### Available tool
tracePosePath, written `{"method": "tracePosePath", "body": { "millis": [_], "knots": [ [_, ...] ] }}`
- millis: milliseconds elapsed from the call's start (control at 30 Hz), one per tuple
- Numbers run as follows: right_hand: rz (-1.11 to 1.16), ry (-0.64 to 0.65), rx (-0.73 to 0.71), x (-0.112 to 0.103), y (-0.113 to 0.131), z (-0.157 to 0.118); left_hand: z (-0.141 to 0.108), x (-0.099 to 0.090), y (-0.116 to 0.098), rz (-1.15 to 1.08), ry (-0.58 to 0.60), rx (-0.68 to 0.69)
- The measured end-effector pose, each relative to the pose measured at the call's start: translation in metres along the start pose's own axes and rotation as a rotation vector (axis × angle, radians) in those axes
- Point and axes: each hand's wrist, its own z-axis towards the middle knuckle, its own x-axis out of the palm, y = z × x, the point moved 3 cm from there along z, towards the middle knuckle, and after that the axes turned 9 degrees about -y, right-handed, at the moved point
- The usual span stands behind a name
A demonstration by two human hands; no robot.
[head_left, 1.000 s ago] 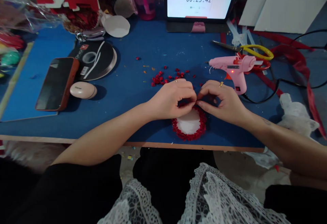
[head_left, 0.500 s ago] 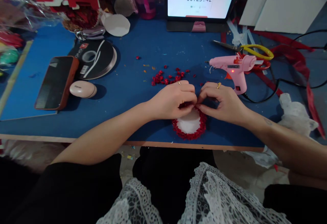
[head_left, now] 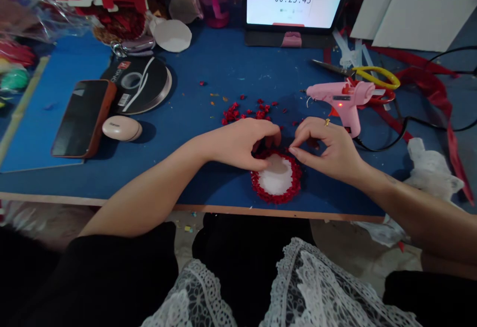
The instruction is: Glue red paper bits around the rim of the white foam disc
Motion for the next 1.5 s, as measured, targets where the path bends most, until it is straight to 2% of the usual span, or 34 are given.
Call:
{"method": "tracePosePath", "body": {
  "millis": [233,500,800,1500],
  "knots": [
    [0.001,-0.012,-0.012,0.001,0.000,0.000,0.000,0.008,-0.008,0.106,0.000,-0.051],
    [-0.037,0.032,-0.034,0.008,0.002,-0.003,0.002,0.015,-0.009,0.083,-0.074,-0.152],
    [-0.096,0.028,-0.041,0.016,-0.004,-0.004,0.003,0.017,-0.010,0.102,-0.029,-0.151],
    [-0.359,0.081,-0.080,0.020,0.000,-0.005,0.004,0.019,-0.010,0.114,-0.011,-0.128]
  ]
}}
